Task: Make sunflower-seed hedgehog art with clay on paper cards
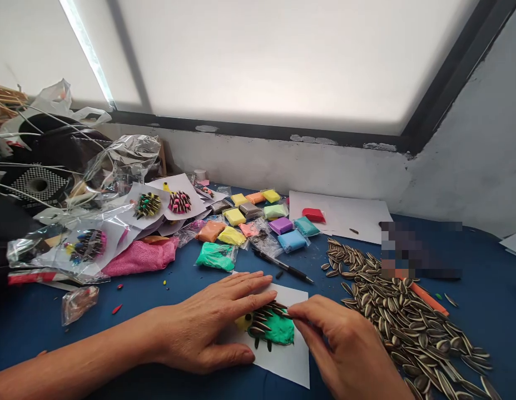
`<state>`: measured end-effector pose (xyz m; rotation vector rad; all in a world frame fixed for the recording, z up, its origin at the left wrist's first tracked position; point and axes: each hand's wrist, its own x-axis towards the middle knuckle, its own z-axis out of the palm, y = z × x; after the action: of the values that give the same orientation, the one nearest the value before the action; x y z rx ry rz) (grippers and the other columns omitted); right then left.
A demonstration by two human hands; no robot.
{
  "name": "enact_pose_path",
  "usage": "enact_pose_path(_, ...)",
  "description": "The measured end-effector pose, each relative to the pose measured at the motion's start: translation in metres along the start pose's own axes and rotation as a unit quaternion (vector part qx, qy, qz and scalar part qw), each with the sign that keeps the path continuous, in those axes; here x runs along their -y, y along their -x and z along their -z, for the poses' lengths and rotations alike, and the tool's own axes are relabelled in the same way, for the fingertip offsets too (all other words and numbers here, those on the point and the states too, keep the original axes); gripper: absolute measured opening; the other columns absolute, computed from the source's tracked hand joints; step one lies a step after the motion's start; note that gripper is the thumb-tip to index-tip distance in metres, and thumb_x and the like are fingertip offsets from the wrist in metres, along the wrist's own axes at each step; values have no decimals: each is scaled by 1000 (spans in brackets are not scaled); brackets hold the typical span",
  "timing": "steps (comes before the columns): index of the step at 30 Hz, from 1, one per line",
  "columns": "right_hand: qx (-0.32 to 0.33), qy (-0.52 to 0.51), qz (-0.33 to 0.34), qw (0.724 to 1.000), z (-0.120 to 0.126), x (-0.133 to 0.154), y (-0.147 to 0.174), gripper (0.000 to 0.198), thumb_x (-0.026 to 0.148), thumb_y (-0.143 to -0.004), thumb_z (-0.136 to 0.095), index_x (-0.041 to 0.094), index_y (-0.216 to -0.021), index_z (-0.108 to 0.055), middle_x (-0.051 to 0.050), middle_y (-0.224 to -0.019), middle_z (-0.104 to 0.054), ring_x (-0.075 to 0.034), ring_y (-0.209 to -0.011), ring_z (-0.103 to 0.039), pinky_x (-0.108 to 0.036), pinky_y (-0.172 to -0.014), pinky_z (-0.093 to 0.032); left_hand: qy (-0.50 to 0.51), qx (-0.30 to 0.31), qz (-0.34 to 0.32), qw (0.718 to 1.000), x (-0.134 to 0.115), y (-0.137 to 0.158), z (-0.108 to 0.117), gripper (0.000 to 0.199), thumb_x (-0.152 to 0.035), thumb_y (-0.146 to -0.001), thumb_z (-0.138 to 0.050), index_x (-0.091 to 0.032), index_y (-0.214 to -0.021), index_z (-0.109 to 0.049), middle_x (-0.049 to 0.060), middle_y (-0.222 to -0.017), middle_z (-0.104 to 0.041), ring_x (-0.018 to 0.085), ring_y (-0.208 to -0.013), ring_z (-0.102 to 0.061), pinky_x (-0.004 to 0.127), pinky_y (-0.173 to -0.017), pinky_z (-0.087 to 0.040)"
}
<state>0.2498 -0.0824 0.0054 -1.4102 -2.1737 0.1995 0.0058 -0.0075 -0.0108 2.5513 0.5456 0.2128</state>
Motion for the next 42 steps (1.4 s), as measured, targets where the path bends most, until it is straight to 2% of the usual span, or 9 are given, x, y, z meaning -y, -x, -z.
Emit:
enact_pose_path(4, -7, 16, 22, 1000, -8, 2, 5, 16, 19, -93, -59, 32, -97, -67, 8, -86, -75, -9, -73, -73, -13, -65, -55, -1, -7, -6, 1000, 2, 1, -2, 81, -49, -87, -66, -19, -155, -33, 14, -161, -25, 33, -150, -22, 53, -121, -21)
enact_pose_path(9, -21, 52, 17, 998, -14, 1, 4, 16, 19, -95, -56, 32, -98, -63, 7, -85, -73, -10, -73, -73, -17, -62, -54, 0, -13, -11, 1000, 3, 1, -3, 79, -49, -88, -66, -20, -155, -35, 14, -161, -26, 34, -149, -22, 53, -120, -21)
enact_pose_path(19, -4, 72, 43, 996, -24, -1, 5, 14, 18, -98, -52, 30, -100, -60, 3, -88, -70, -13, -79, -71, -22, -67, -54, -3, -12, -11, 1000, 1, 1, -2, 79, -50, -88, -64, -19, -155, -35, 15, -161, -27, 34, -149, -23, 52, -121, -21)
enact_pose_path(28, -2, 91, 28, 995, -28, 1, 2, 16, 22, -100, -49, 28, -97, -63, 0, -87, -67, -15, -77, -70, -24, -67, -54, 8, -23, -15, 1000, 3, 1, -3, 79, -51, -88, -64, -20, -154, -36, 15, -161, -28, 35, -149, -24, 54, -120, -21)
enact_pose_path(42, 16, 88, 19, 996, -29, 5, 3, 15, 19, -100, -49, 28, -96, -60, 2, -85, -67, -13, -74, -69, -23, -65, -52, 3, -17, -12, 1000, 2, 1, -3, 79, -51, -88, -64, -21, -155, -34, 13, -161, -27, 32, -150, -22, 52, -121, -20)
